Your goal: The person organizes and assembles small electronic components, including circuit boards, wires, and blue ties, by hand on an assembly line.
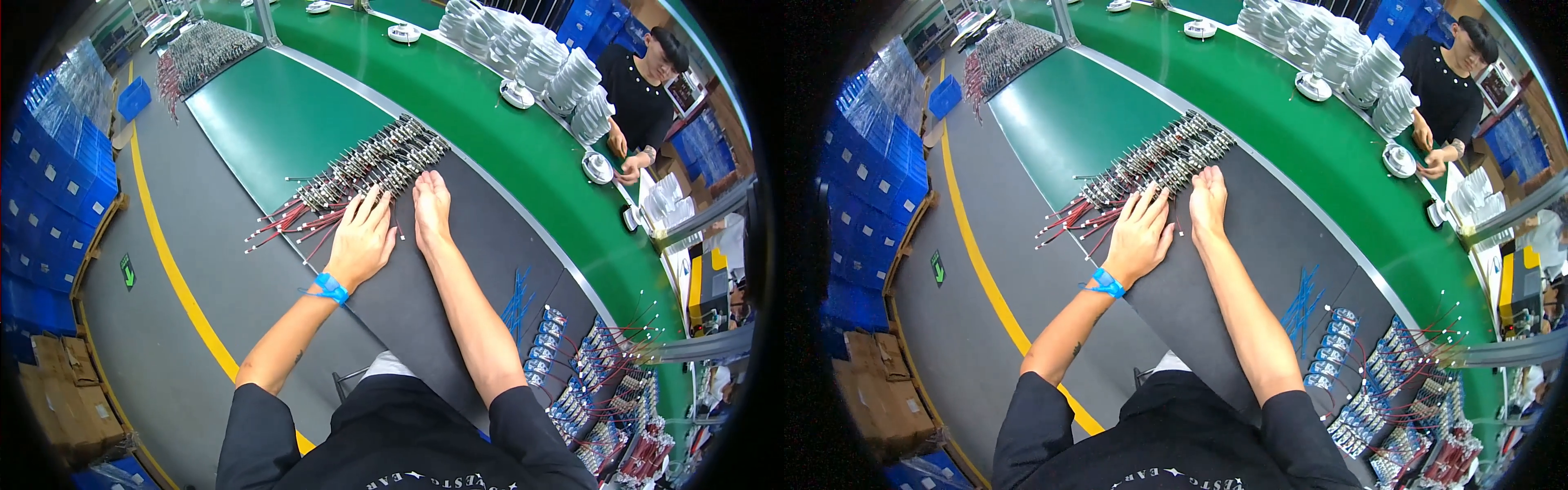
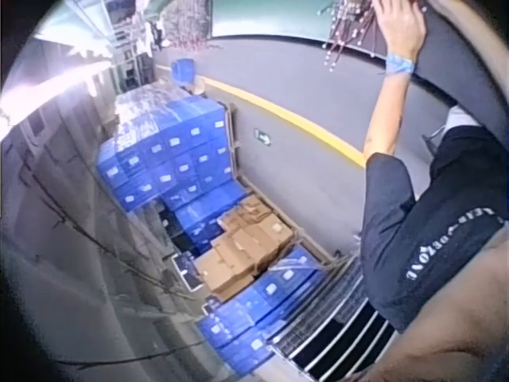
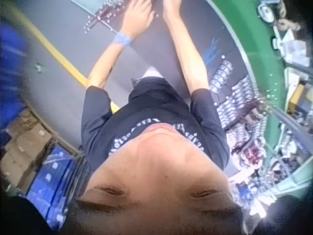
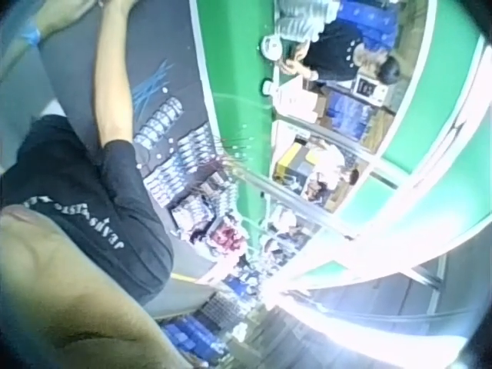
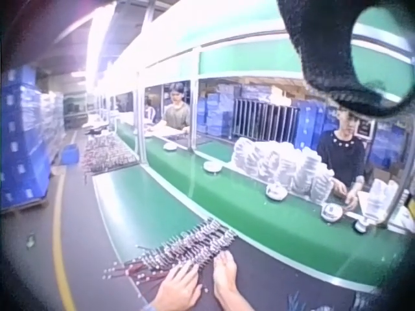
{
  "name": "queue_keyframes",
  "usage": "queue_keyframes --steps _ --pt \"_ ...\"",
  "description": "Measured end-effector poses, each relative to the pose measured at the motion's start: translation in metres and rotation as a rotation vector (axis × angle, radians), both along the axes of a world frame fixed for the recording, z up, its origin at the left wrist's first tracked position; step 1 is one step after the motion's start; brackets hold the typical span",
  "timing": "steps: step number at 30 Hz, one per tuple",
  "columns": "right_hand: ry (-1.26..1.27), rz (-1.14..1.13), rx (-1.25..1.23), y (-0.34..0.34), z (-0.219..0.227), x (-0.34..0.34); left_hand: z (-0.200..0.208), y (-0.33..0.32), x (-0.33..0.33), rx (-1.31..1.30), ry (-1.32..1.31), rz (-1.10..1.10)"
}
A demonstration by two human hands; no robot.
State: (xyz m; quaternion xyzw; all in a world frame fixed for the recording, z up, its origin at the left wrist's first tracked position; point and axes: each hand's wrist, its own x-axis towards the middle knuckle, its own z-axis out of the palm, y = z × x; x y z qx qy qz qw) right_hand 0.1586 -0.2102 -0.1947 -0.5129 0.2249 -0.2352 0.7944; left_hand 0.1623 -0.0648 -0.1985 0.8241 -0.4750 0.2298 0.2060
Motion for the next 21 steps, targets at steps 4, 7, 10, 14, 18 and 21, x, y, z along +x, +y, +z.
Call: queue_keyframes --steps 4,7,10,14,18,21 --pt "0.041 -0.02 0.008 -0.002 0.001 0.002 -0.002 0.0 0.001 -0.006 -0.024 0.019" --pt "0.098 -0.1 -0.008 -0.001 0.004 0.001 -0.003 0.001 0.003 -0.005 -0.029 0.014" --pt "0.023 -0.044 0.07 -0.006 0.003 0.003 0.001 -0.001 0.001 -0.007 -0.023 0.026" --pt "-0.021 0.019 0.103 0.002 0.005 -0.001 0.002 -0.001 -0.001 -0.015 -0.008 0.078" --pt "0.003 -0.006 0.141 0.02 0.006 -0.013 -0.001 0.003 0.0 -0.046 0.005 0.074" --pt "-0.021 0.082 0.221 0.031 0.003 -0.021 -0.003 0.006 0.0 -0.07 -0.03 -0.002"
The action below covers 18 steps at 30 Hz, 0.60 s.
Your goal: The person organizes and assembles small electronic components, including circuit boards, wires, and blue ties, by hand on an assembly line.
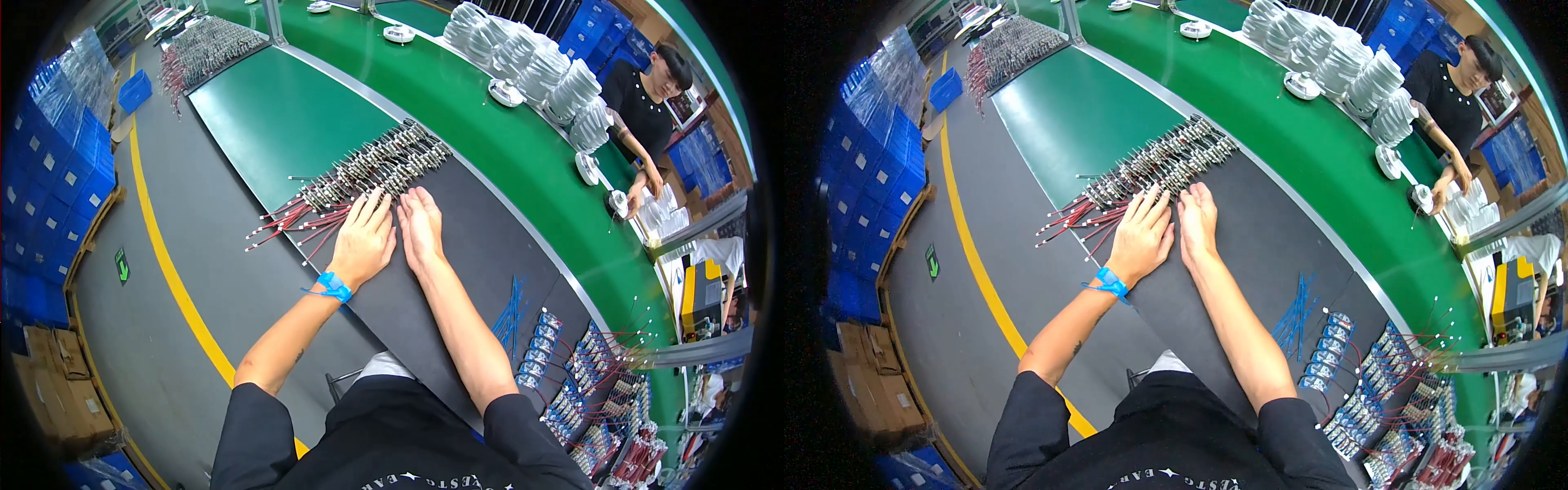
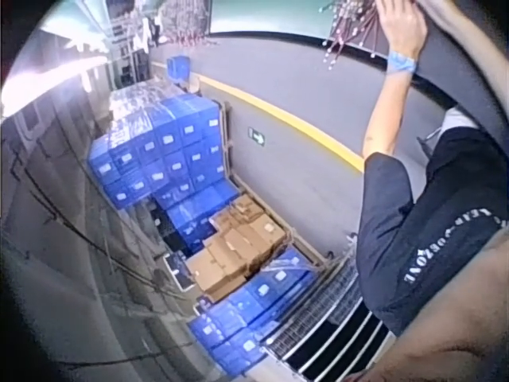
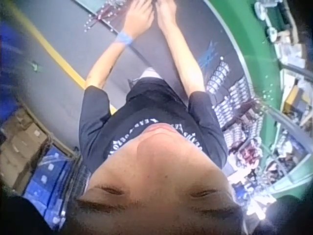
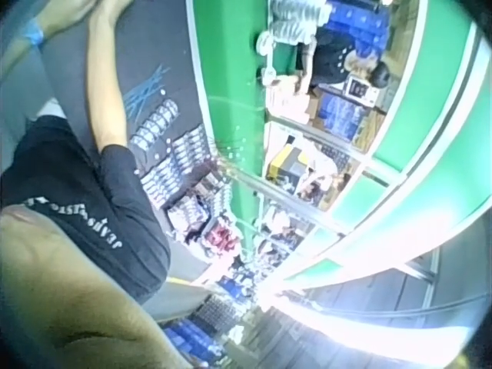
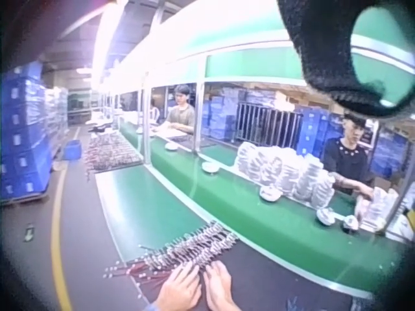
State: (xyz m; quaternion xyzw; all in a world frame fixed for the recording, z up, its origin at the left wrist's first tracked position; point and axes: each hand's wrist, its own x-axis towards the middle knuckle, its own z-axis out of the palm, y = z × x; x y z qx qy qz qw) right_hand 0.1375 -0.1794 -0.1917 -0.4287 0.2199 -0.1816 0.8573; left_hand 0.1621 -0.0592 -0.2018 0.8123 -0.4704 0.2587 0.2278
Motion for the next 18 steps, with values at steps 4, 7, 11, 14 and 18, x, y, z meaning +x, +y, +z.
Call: queue_keyframes --steps 4,7,11,14,18 --pt "0.008 -0.021 -0.025 0.0 0.001 -0.003 0.0 -0.005 0.0 -0.01 0.024 -0.017" --pt "0.059 -0.126 -0.151 -0.007 -0.008 -0.009 0.0 -0.014 -0.001 -0.052 0.076 -0.066" --pt "-0.032 -0.214 -0.223 0.02 0.008 -0.059 0.011 -0.007 -0.002 -0.036 0.069 -0.052" --pt "-0.058 -0.095 -0.294 0.036 0.038 -0.136 0.01 -0.003 0.003 0.021 -0.016 -0.046" --pt "0.133 -0.105 -0.66 0.036 0.039 -0.237 0.013 -0.012 -0.004 -0.008 -0.014 -0.11"
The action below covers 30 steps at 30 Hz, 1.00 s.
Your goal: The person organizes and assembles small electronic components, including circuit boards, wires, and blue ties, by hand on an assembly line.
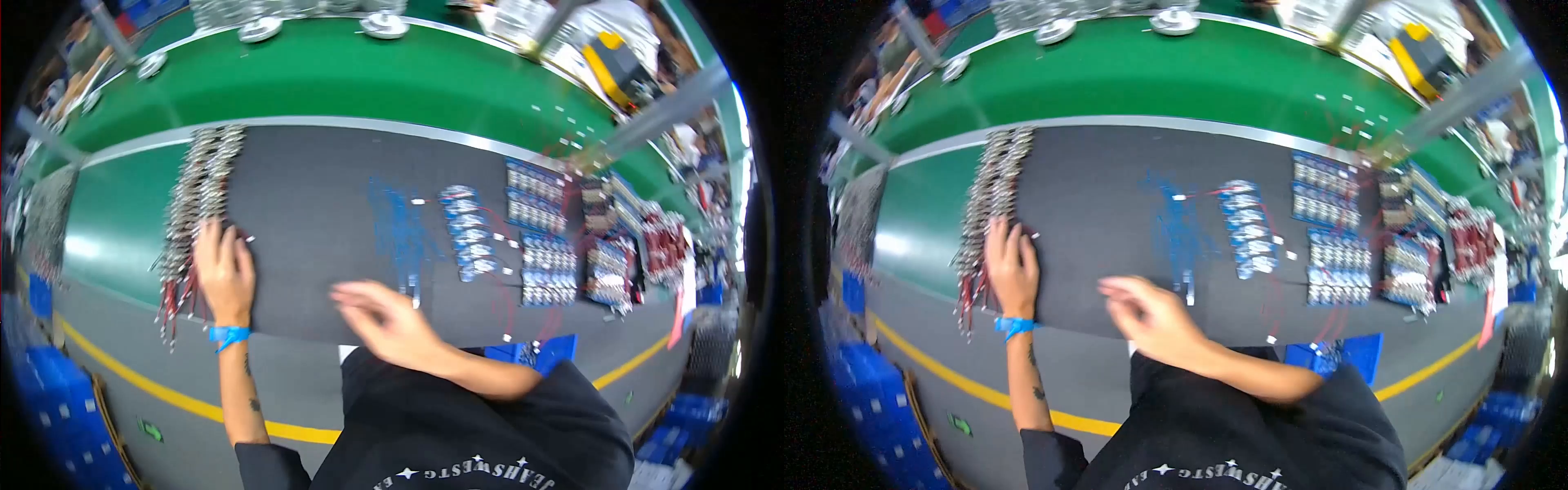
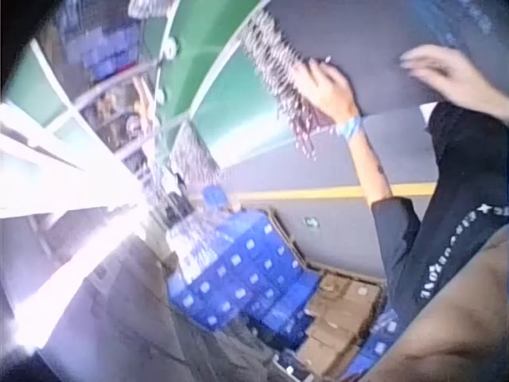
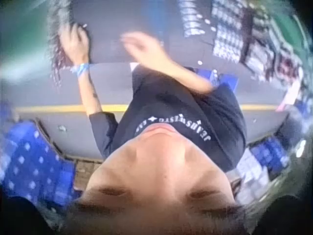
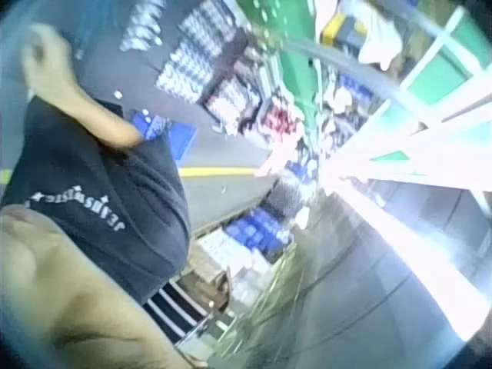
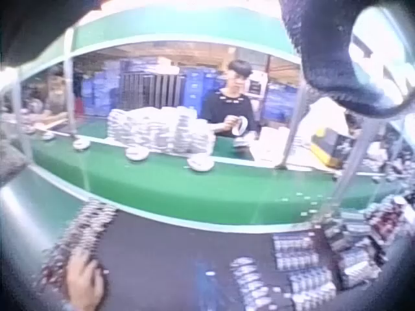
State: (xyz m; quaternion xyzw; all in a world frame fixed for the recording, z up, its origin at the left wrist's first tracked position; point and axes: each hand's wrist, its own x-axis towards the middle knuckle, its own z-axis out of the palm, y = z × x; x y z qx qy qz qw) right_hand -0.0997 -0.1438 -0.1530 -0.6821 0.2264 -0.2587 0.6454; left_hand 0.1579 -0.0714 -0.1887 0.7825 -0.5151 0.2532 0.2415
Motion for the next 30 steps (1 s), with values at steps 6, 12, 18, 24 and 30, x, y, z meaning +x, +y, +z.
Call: queue_keyframes --steps 6,12,18,24,30 --pt "0.514 -0.359 -0.06 0.017 -0.013 -0.135 0.0 0.002 -0.01 -0.083 0.079 -0.113" --pt "0.465 -0.703 -0.188 -0.017 -0.021 -0.167 0.015 -0.001 -0.008 -0.133 0.1 -0.063" --pt "0.316 -0.678 -0.27 -0.042 -0.034 -0.157 0.026 -0.052 0.06 -0.034 0.095 0.115" --pt "0.422 -0.634 -0.289 -0.047 -0.029 -0.16 0.009 -0.076 0.073 0.172 0.299 0.043" --pt "0.467 -0.677 -0.305 -0.046 -0.035 -0.151 -0.001 -0.072 0.087 0.233 0.178 -0.013"
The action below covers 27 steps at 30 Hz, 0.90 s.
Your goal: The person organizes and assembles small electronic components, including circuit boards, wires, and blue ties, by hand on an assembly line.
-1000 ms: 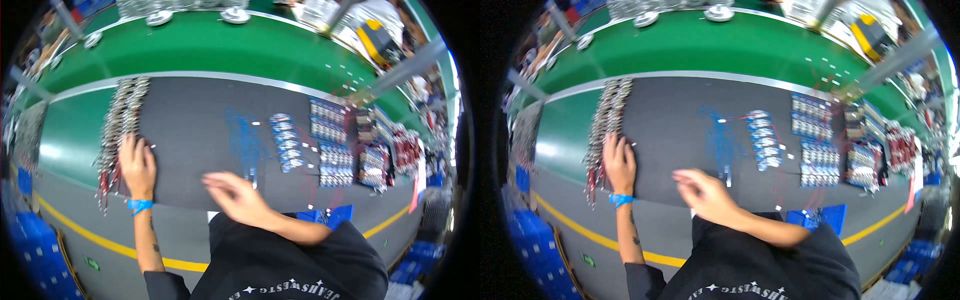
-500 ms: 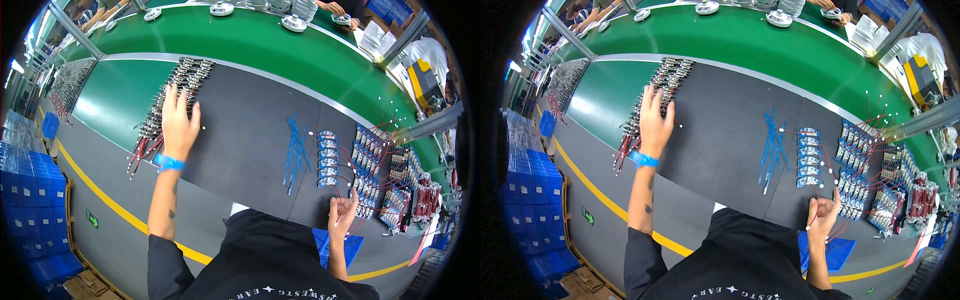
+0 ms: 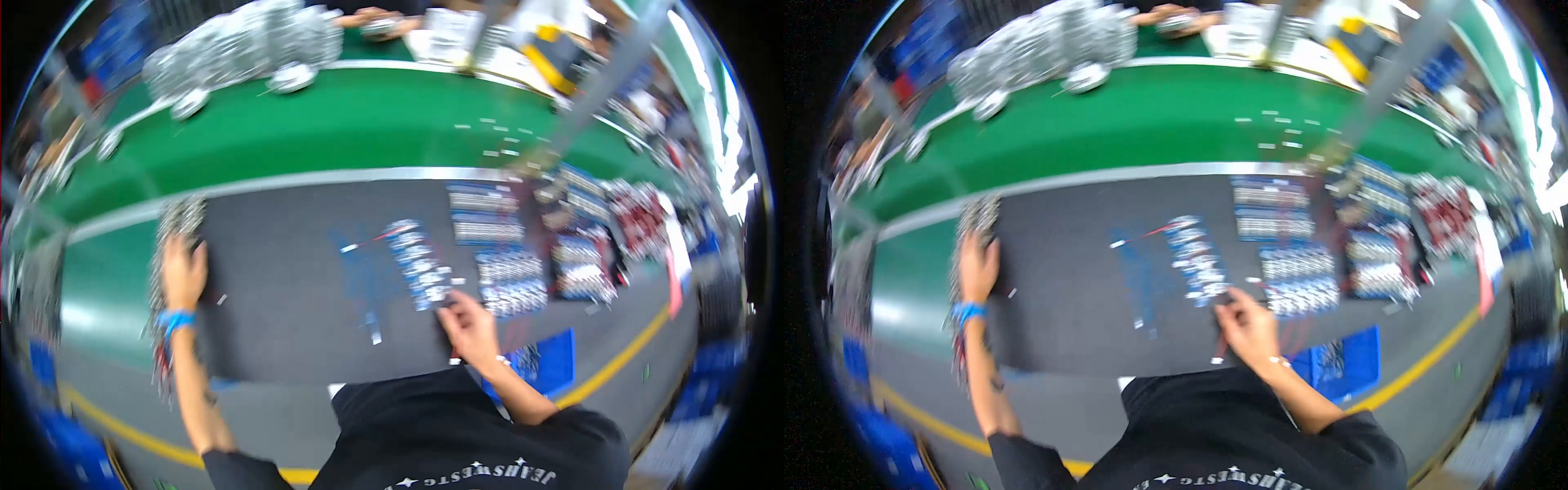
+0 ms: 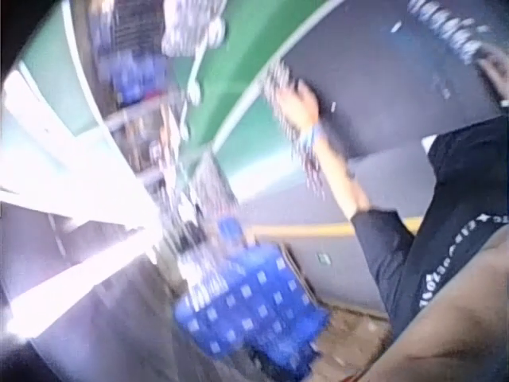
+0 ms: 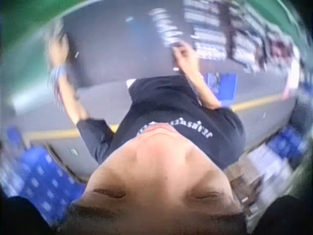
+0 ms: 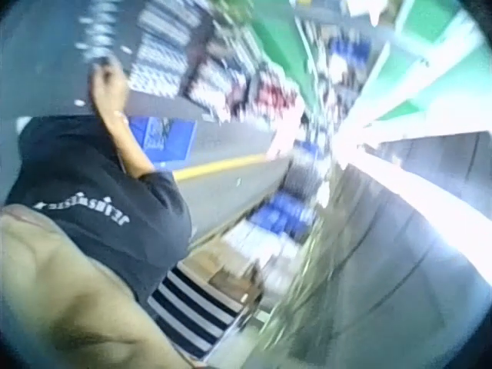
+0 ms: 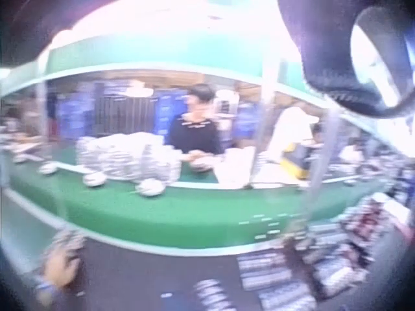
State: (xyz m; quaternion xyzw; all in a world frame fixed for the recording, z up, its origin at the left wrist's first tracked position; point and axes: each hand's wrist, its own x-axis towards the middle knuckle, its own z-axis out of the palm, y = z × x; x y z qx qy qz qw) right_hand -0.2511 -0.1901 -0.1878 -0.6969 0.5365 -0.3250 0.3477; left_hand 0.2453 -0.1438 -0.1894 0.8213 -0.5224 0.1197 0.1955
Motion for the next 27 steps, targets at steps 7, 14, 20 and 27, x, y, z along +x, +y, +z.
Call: queue_keyframes --steps 7,14,20,27 --pt "0.022 -0.052 -0.053 -0.007 0.015 0.008 -0.004 0.009 0.016 0.032 0.045 0.043" --pt "0.119 0.057 -0.267 -0.022 0.008 0.011 0.038 0.008 -0.048 -0.211 0.016 -0.133" --pt "-0.158 0.058 -0.124 -0.017 0.04 0.025 0.066 0.046 -0.218 -0.064 1.246 -0.505" --pt "-0.139 0.142 -0.389 0.005 0.049 0.044 0.056 0.014 -0.285 -0.07 2.279 -0.371"
